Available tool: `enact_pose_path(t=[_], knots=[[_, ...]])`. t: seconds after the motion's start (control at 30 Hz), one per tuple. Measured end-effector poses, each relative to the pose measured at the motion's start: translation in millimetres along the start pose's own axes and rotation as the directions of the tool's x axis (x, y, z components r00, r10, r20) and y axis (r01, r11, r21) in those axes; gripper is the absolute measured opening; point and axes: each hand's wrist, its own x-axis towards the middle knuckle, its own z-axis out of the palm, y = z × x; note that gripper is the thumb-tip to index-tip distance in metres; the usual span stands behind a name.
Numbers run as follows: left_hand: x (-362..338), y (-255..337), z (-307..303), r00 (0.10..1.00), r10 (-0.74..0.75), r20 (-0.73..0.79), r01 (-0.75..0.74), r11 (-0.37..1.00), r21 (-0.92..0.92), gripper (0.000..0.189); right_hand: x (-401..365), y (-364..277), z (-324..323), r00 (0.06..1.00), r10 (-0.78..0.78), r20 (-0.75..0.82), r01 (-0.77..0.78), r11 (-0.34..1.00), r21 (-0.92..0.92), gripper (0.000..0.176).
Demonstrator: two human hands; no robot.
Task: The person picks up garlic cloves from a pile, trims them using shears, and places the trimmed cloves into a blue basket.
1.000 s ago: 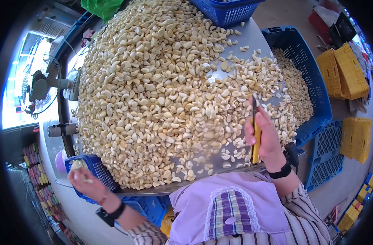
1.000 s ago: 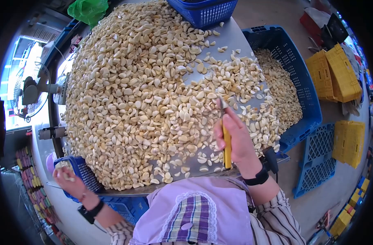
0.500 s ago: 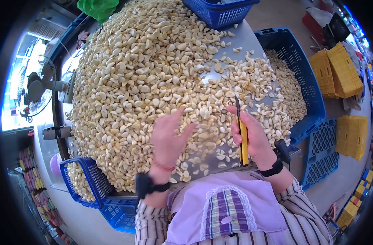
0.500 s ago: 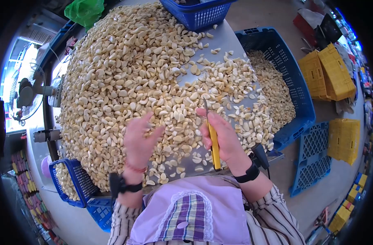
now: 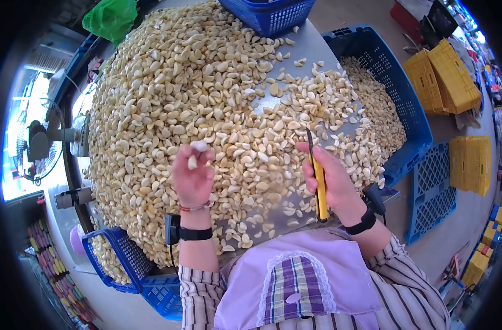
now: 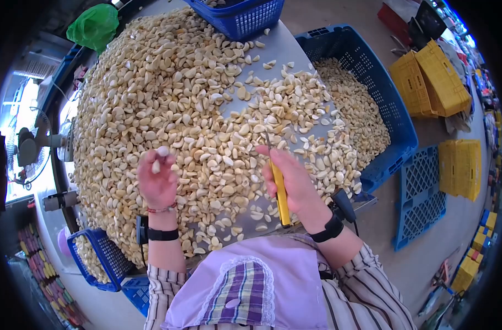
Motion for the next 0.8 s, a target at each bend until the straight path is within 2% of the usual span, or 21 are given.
enact_pose_path(t=[0.03, 0.07, 0.1, 0.13, 0.2, 0.27, 0.3, 0.33, 0.37, 0.4, 0.43, 0.5, 0.53, 0.57, 0.6, 0.63, 0.67, 0.7, 0.73, 0.77, 0.8], knots=[[3.8, -5.5, 1.6, 1.0, 0.006, -0.004, -0.006, 1.0, -0.002, 0.019, 1.0, -0.5, 3.3, 1.0, 0.022, 0.004, -0.022, 1.0, -0.015, 0.039], [8.0, -16.0, 8.2, 0.997, -0.002, 0.076, -0.037, 0.86, 0.509, 0.021, 2.3, -0.6, 5.3, 1.0, 0.024, 0.01, -0.024, 1.0, -0.02, 0.039], [9.9, -26.3, 13.2, 0.989, -0.051, 0.138, -0.098, 0.477, 0.874, 0.023, 3.1, -0.6, 6.7, 0.999, 0.025, 0.023, -0.024, 0.999, -0.02, 0.039], [10.1, -37.1, 13.5, 0.99, -0.044, 0.137, -0.1, 0.478, 0.873, 0.023, 3.9, -1.0, 7.7, 0.999, 0.026, 0.036, -0.025, 0.999, -0.021, 0.038], [10.8, -62.1, 7.0, 0.91, -0.006, 0.415, -0.41, 0.147, 0.9, 0.022, 5.8, -2.7, 9.9, 0.999, 0.022, 0.046, -0.022, 1.0, -0.005, 0.038], [12.8, -71.8, 1.2, 0.754, -0.084, 0.652, -0.653, -0.207, 0.729, 0.024, 3.2, -8.0, 5.7, 0.999, -0.007, 0.033, 0.008, 1.0, -0.016, 0.038], [8.8, -64.7, 2.7, 0.754, -0.088, 0.651, -0.653, -0.209, 0.727, 0.024, 2.5, -8.5, 2.3, 0.999, -0.007, 0.034, 0.008, 1.0, -0.01, 0.038], [0.3, -51.8, 5.7, 0.928, -0.165, 0.335, -0.271, 0.319, 0.908, 0.022, 1.7, -8.6, -0.8, 1.0, -0.015, 0.025, 0.015, 1.0, -0.014, 0.038], [-5.4, -41.2, 5.4, 0.913, -0.404, 0.053, 0.259, 0.676, 0.69, 0.019, 1.6, -9.0, -3.8, 1.0, -0.025, 0.013, 0.025, 1.0, -0.017, 0.038], [-8.4, -33.9, 0.1, 0.926, -0.295, 0.236, 0.176, 0.89, 0.421, 0.016, 1.5, -7.6, -7.6, 1.0, -0.023, -0.005, 0.023, 1.0, -0.01, 0.038], [-8.3, -29.8, 2.5, 0.914, -0.15, 0.377, 0.069, 0.973, 0.221, 0.017, 1.6, -4.9, -10.5, 1.0, -0.023, -0.015, 0.023, 1.0, -0.004, 0.038], [-1.7, -20.4, -0.4, 0.995, -0.001, 0.096, -0.017, 0.983, 0.185, 0.013, 3.8, 0.1, -12.7, 1.0, -0.003, -0.023, 0.003, 1.0, 0.016, 0.038], [7.5, -20.3, 0.5, 0.996, -0.002, 0.095, -0.015, 0.983, 0.183, 0.013, 4.7, 1.8, -10.8, 1.0, 0.011, -0.024, -0.011, 1.0, 0.014, 0.038], [20.7, -20.0, 2.5, 0.992, 0.076, 0.1, -0.124, 0.72, 0.683, 0.018, 4.3, 3.3, -7.2, 1.0, 0.013, -0.023, -0.013, 1.0, 0.011, 0.038], [31.6, -19.1, 4.3, 0.979, 0.141, 0.146, -0.174, 0.218, 0.96, 0.025, 4.1, 3.9, -2.5, 0.999, 0.027, -0.021, -0.027, 1.0, 0.002, 0.038], [39.6, -24.2, 5.0, 0.978, 0.149, 0.146, -0.176, 0.218, 0.96, 0.025, 4.9, 4.1, 1.8, 0.999, 0.04, -0.017, -0.04, 0.999, -0.008, 0.038], [45.8, -35.0, 5.1, 0.958, 0.104, 0.267, -0.247, -0.17, 0.954, 0.029, 5.5, 4.7, 5.1, 0.999, 0.038, -0.007, -0.038, 0.999, -0.009, 0.038], [49.1, -42.4, 5.4, 0.933, 0.016, 0.359, -0.297, -0.529, 0.795, 0.033, 4.9, 4.3, 7.4, 0.999, 0.036, -0.001, -0.036, 0.999, -0.011, 0.038], [48.8, -43.1, 8.3, 0.921, 0.015, 0.388, -0.327, -0.511, 0.795, 0.016, 4.2, 2.9, 9.3, 1.0, 0.025, 0.017, -0.025, 0.999, -0.038, 0.038], [49.0, -41.3, 10.7, 0.918, 0.011, 0.397, -0.335, -0.514, 0.79, 0.016, 3.7, 1.1, 10.1, 1.0, 0.011, 0.03, -0.009, 0.998, -0.062, 0.038], [47.1, -39.5, 13.3, 0.968, 0.011, 0.249, -0.238, -0.256, 0.937, 0.012, 2.1, -0.1, 10.3, 1.0, 0.004, 0.022, -0.003, 0.999, -0.054, 0.038]])
